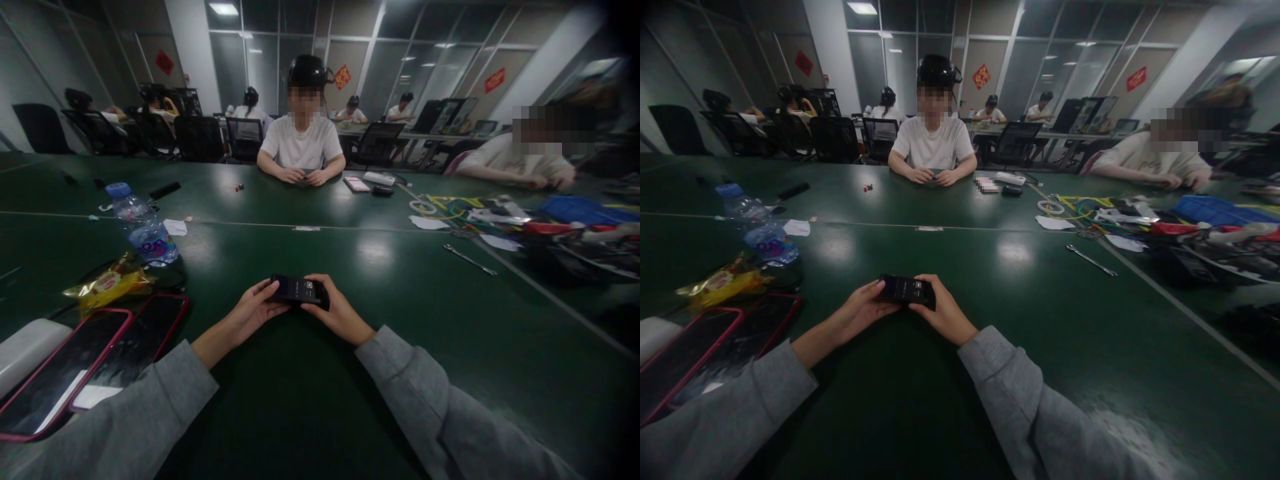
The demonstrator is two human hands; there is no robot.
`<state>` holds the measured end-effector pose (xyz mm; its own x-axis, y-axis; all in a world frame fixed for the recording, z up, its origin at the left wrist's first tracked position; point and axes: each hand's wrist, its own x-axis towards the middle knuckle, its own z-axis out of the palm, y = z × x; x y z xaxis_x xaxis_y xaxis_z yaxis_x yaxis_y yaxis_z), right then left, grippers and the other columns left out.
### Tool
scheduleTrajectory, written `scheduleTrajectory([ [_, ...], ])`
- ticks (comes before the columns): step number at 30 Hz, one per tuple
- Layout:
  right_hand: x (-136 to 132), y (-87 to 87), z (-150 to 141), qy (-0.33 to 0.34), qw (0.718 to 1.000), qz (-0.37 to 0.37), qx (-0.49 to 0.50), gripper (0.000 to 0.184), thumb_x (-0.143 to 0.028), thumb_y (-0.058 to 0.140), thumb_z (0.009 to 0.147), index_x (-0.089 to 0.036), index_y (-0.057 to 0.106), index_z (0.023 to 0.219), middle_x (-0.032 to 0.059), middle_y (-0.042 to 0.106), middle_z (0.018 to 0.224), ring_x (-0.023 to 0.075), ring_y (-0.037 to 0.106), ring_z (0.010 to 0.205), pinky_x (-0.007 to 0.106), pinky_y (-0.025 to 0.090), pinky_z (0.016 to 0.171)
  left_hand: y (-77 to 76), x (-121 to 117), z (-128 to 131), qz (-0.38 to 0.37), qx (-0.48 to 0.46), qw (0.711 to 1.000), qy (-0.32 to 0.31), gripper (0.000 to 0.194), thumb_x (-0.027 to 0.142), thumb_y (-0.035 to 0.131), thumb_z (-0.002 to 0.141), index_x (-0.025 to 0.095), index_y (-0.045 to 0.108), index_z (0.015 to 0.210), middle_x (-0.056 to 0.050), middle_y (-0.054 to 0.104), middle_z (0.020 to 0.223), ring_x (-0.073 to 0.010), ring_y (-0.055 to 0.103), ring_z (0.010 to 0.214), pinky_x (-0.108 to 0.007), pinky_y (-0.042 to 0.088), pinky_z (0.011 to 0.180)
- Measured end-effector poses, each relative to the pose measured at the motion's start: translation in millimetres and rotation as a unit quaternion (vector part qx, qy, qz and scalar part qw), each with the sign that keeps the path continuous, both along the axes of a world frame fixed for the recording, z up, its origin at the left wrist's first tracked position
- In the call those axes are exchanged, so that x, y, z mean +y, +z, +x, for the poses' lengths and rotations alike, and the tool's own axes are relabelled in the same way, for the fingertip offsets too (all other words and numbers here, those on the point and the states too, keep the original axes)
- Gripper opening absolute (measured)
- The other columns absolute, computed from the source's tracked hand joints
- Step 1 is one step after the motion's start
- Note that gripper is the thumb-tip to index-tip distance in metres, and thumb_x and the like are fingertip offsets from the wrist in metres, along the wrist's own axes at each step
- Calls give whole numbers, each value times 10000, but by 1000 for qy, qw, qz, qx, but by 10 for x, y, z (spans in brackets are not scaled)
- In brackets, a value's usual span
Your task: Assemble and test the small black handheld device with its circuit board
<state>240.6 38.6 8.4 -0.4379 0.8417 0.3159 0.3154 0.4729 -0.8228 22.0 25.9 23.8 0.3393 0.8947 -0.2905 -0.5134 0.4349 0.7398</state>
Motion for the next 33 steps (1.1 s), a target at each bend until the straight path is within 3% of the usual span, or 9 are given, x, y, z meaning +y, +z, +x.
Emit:
scheduleTrajectory([
  [4,15,19,20,11,998,-53,35,520,-400,620,847,-258,392,1292,71,514,1225,227,522,1154,429,420,1013,1,-2,5,-5,-2,1000,10,418,237,649,845,108,507,1216,-181,613,1202,-264,633,1073,-421,452,1025],
  [8,40,18,53,-16,991,-117,70,431,-462,471,924,-263,409,1302,68,541,1199,212,535,1139,437,416,1012,-39,14,-19,-6,-16,1000,12,420,260,639,853,103,507,1219,-184,604,1218,-282,629,1083,-426,458,1025],
  [12,64,21,71,-29,980,-173,99,429,-495,496,903,-266,463,1263,58,571,1165,209,570,1083,443,434,990,-71,15,-31,4,-24,1000,10,404,231,625,861,106,512,1228,-184,613,1199,-279,639,1064,-431,467,1017],
  [20,100,21,84,-31,952,-245,182,456,-438,631,832,-268,502,1235,56,613,1131,215,589,1076,454,445,988,0,-4,2,-5,-4,1000,19,463,199,636,852,142,479,1284,-174,595,1233,-268,626,1086,-422,446,1035],
  [27,143,22,112,-23,936,-279,215,482,-395,671,808,-252,503,1237,62,628,1090,189,624,999,407,502,919,-57,13,-16,12,-18,1000,10,442,212,630,859,143,493,1273,-164,600,1232,-262,617,1106,-415,448,1035],
  [33,148,48,121,3,918,-324,229,450,-352,668,818,-234,502,1220,63,648,1075,197,648,1000,459,492,973,-67,17,-28,15,-9,1000,16,535,203,647,845,189,442,1339,-157,580,1271,-260,610,1123,-415,448,1037],
])
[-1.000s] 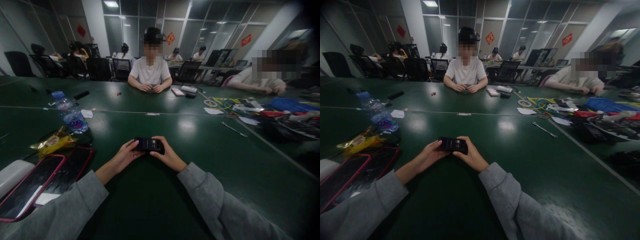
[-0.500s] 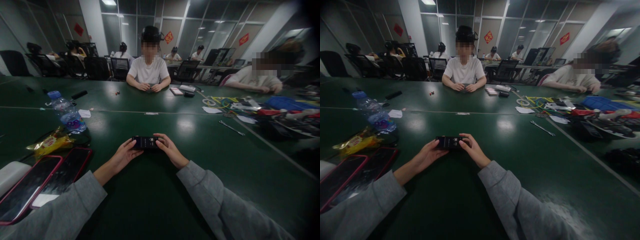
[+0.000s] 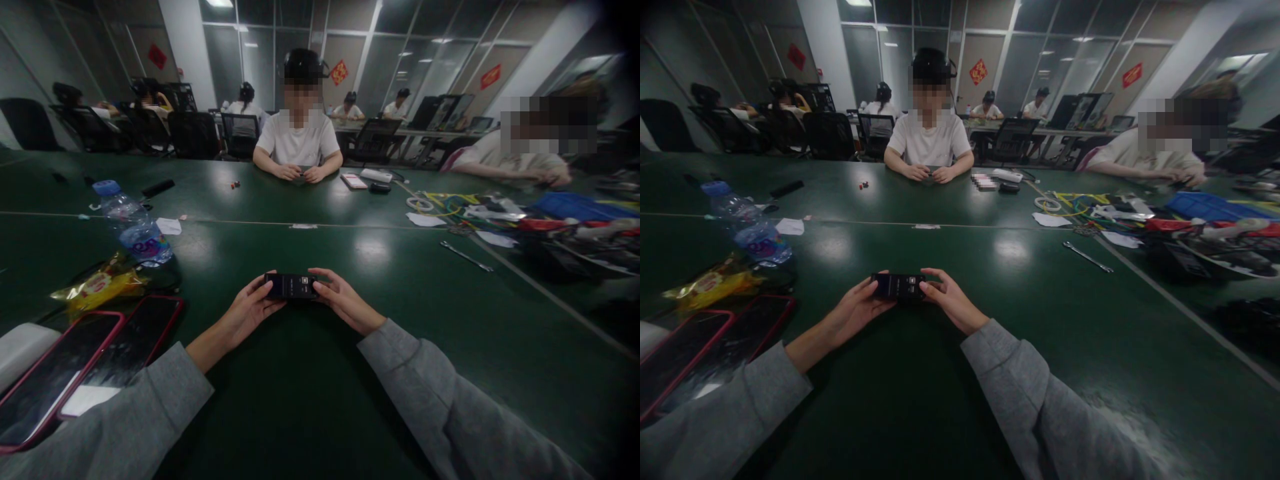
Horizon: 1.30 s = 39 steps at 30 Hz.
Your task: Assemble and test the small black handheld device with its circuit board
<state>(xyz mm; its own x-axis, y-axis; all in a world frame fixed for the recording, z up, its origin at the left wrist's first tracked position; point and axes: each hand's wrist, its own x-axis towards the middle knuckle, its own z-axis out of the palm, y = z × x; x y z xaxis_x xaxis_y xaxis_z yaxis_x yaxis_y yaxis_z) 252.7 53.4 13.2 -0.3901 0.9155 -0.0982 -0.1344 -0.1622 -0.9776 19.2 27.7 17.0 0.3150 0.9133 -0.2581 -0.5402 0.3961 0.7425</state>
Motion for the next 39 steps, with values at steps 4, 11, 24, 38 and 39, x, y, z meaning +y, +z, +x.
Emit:
scheduleTrajectory([
  [4,8,-7,11,-1,1000,-6,6,442,-335,665,821,-230,506,1220,74,644,1107,208,654,998,484,503,967,-18,1,-13,6,-12,1000,-8,538,199,635,854,196,432,1351,-157,567,1290,-262,596,1147,-416,436,1050],
  [11,2,-51,32,-12,1000,4,15,452,-331,672,816,-223,510,1224,71,648,1084,205,650,995,469,510,954,13,-13,-7,0,-7,1000,-13,545,211,635,858,219,425,1360,-159,558,1304,-264,604,1138,-432,417,1059],
  [24,-8,-41,-19,-44,999,21,15,421,-415,657,816,-229,543,1176,69,646,1123,195,645,977,439,523,933,-48,-9,27,17,14,1000,-20,512,251,646,855,107,460,1310,-237,576,1262,-288,636,1091,-443,414,1060],
  [38,-58,0,-77,-72,997,23,14,346,-445,623,830,-225,592,1095,63,628,1093,190,616,986,413,486,949,-56,18,3,10,27,999,-31,496,247,624,870,85,460,1310,-224,572,1280,-284,609,1136,-424,413,1067],
  [39,-59,-6,-77,-72,997,19,23,340,-439,629,827,-228,596,1091,61,627,1094,190,614,987,414,484,950,-57,17,2,9,24,999,-30,495,240,626,868,85,460,1308,-222,575,1277,-282,612,1131,-425,412,1068],
])
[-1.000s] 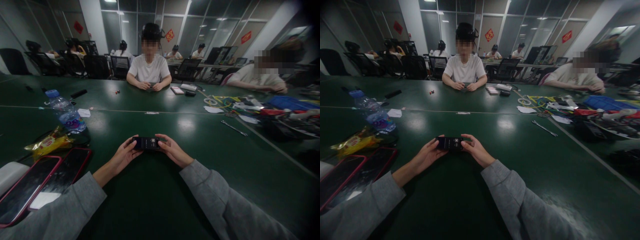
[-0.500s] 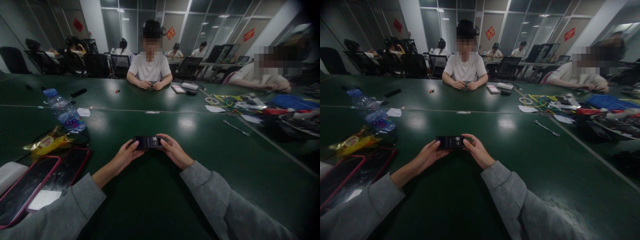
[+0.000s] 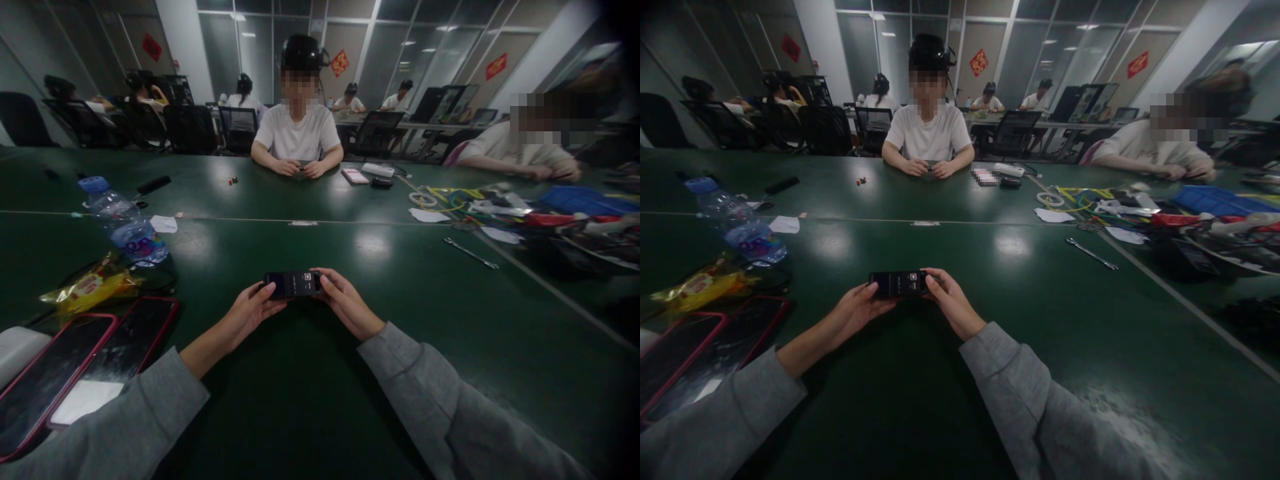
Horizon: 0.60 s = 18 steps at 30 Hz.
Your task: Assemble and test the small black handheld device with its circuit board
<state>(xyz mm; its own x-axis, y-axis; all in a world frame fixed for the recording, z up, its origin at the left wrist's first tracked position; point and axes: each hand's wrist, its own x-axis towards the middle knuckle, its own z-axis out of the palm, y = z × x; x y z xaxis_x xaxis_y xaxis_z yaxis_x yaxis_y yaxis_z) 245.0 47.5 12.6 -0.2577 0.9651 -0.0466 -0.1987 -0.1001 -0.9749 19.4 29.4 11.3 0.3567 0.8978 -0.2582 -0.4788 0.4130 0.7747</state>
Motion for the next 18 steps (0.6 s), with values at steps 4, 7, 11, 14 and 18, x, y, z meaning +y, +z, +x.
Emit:
scheduleTrajectory([
  [4,-1,-47,-9,8,997,-38,65,335,-406,665,806,-230,606,1084,59,618,1112,193,603,1000,403,493,925,13,0,7,-8,-4,1000,7,465,227,631,862,76,480,1276,-216,598,1244,-273,634,1092,-430,406,1069],
  [7,-11,-69,-36,3,993,-65,101,339,-390,697,781,-228,618,1069,52,619,1094,187,594,996,375,490,907,33,-2,18,-14,0,1000,11,467,236,645,853,73,485,1261,-209,610,1229,-275,637,1085,-428,407,1067],
  [11,-37,-54,-66,-6,990,-67,121,316,-383,723,762,-239,644,1031,35,621,1074,172,578,985,345,469,897,67,-18,35,-10,11,1000,13,487,247,661,841,67,475,1254,-202,621,1212,-270,643,1073,-419,409,1063],
  [14,-55,-32,-69,-10,990,-69,122,289,-369,723,766,-244,654,1017,31,618,1062,169,572,982,337,463,888,87,-29,38,-8,19,1000,8,488,248,658,843,81,473,1263,-193,621,1218,-264,644,1070,-418,412,1059],
  [18,-62,-21,-63,-6,990,-69,122,274,-351,711,782,-240,653,1026,31,612,1062,168,567,997,330,456,893,77,-27,29,-4,20,1000,3,484,245,652,846,79,479,1266,-195,613,1232,-263,639,1080,-418,408,1064],
])
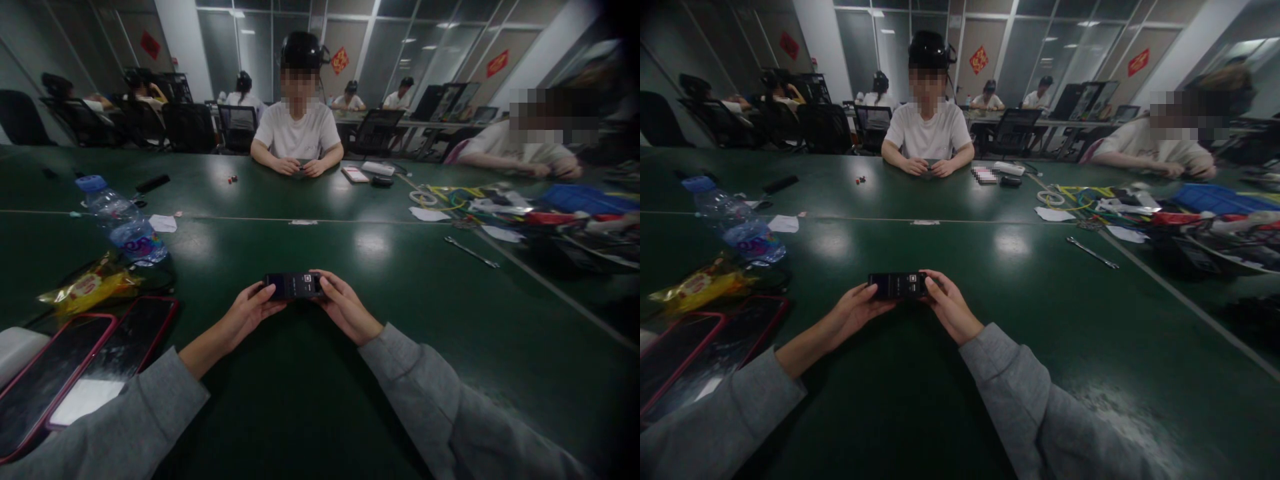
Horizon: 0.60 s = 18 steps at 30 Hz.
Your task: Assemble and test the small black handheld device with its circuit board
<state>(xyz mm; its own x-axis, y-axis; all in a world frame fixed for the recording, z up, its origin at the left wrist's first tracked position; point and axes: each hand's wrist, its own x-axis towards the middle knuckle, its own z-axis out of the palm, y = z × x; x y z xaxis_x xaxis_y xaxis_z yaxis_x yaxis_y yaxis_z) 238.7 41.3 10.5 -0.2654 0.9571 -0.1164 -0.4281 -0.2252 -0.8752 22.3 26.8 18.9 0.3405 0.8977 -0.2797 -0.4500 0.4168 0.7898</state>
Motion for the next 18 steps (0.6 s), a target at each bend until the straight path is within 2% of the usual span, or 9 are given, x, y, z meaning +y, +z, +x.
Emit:
scheduleTrajectory([
  [11,14,-5,-2,-2,1000,-4,-4,289,-364,701,785,-243,639,1040,38,606,1090,176,569,1001,348,456,900,66,-8,13,-16,-3,1000,-1,530,250,642,858,52,431,1302,-240,565,1278,-296,610,1128,-429,405,1074],
  [18,22,-34,-2,3,1000,5,-4,280,-365,680,805,-247,629,1054,36,605,1091,173,571,1001,357,451,926,55,6,16,-26,-17,1000,2,525,257,634,862,72,432,1309,-232,564,1278,-290,611,1127,-424,414,1065],
])
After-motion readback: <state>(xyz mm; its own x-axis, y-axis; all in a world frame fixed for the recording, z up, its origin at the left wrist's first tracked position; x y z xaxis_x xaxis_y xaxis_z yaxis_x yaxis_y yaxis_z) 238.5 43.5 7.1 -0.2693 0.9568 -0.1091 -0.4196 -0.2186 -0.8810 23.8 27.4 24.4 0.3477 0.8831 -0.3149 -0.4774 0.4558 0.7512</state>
